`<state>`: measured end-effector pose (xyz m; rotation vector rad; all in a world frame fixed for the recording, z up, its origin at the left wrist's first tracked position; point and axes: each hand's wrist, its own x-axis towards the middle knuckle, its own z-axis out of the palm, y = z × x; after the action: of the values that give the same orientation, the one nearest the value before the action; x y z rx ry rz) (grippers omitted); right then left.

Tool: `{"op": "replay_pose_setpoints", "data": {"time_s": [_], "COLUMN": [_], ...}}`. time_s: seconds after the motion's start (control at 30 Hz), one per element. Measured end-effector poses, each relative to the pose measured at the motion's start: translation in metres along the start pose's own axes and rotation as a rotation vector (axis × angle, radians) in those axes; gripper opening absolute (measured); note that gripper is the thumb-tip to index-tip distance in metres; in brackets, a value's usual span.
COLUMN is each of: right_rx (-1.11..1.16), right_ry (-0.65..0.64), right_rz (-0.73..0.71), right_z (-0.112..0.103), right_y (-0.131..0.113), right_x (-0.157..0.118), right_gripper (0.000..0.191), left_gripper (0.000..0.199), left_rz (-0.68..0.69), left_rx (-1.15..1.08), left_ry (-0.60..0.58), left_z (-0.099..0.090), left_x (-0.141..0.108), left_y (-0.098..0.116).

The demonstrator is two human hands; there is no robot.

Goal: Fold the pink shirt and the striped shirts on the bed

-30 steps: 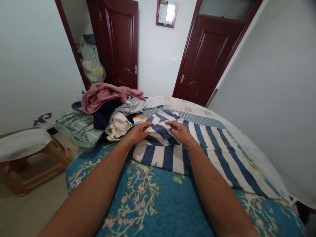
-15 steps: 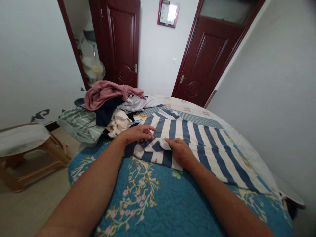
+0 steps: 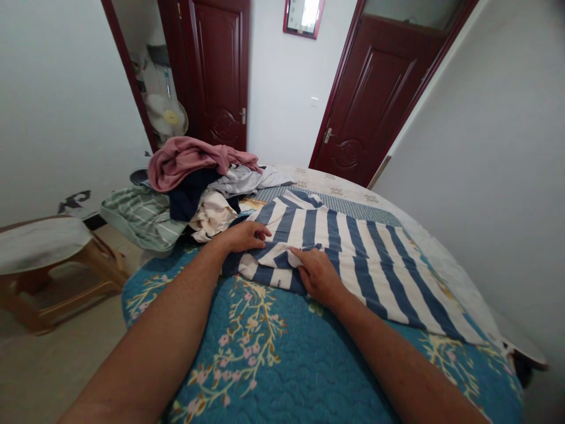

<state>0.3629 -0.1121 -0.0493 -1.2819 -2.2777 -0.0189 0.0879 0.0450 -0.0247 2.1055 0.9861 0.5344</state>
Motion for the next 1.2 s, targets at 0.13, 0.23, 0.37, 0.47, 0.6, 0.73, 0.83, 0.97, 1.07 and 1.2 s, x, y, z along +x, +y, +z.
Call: {"op": "replay_pose_setpoints", "data": {"time_s": [0.13, 0.23, 0.37, 0.47, 0.6, 0.73, 0.83, 0.97, 1.07, 1.2], "right_rx": [-0.095, -0.125, -0.07, -0.006, 0.019, 0.037, 0.056, 0.01, -0.061, -0.089], "right_ry": [-0.011, -0.093, -0.176, -0.199, -0.168, -0.118, -0.009, 0.047, -0.036, -0.023], "right_rz": [-0.15, -0.222, -0.233, -0.226, -0.192, -0.193, -0.116, 0.036, 0.113, 0.148], "right_z": [-0.014, -0.02, -0.021, -0.023, -0.026, -0.022, -0.017, -0.009, -0.004, 0.001], "right_y": [-0.001, -0.001, -0.003, -0.007, -0.008, 0.0, 0.008, 0.018, 0.024, 0.031], "right_x": [-0.001, -0.002, -0.001, -0.002, -0.004, -0.006, -0.007, -0.007, -0.009, -0.009], "right_gripper": [0.06, 0.062, 0.068, 0.072, 0.055, 0.03, 0.037, 0.03, 0.026, 0.028], "left_gripper": [0.022, 0.019, 0.021, 0.026, 0.031, 0.032, 0.026, 0.021, 0.024, 0.023], "left_rz": [-0.003, 0.01, 0.014, -0.011, -0.025, -0.177, -0.368, -0.488, -0.515, -0.53], "left_rx": [0.061, 0.134, 0.187, 0.177, 0.157, 0.289, 0.464, 0.512, 0.491, 0.304], "left_ry": [0.03, 0.063, 0.123, 0.22, 0.452, 0.569, 0.474, 0.362, 0.355, 0.474], "left_z": [0.004, 0.006, 0.007, 0.001, -0.021, -0.048, -0.058, -0.051, -0.043, -0.031], "left_x": [0.002, 0.003, 0.002, 0.0, -0.01, -0.032, -0.05, -0.066, -0.073, -0.083], "left_y": [0.005, 0.006, 0.006, 0.009, 0.019, 0.02, 0.009, -0.002, -0.001, 0.005]}}
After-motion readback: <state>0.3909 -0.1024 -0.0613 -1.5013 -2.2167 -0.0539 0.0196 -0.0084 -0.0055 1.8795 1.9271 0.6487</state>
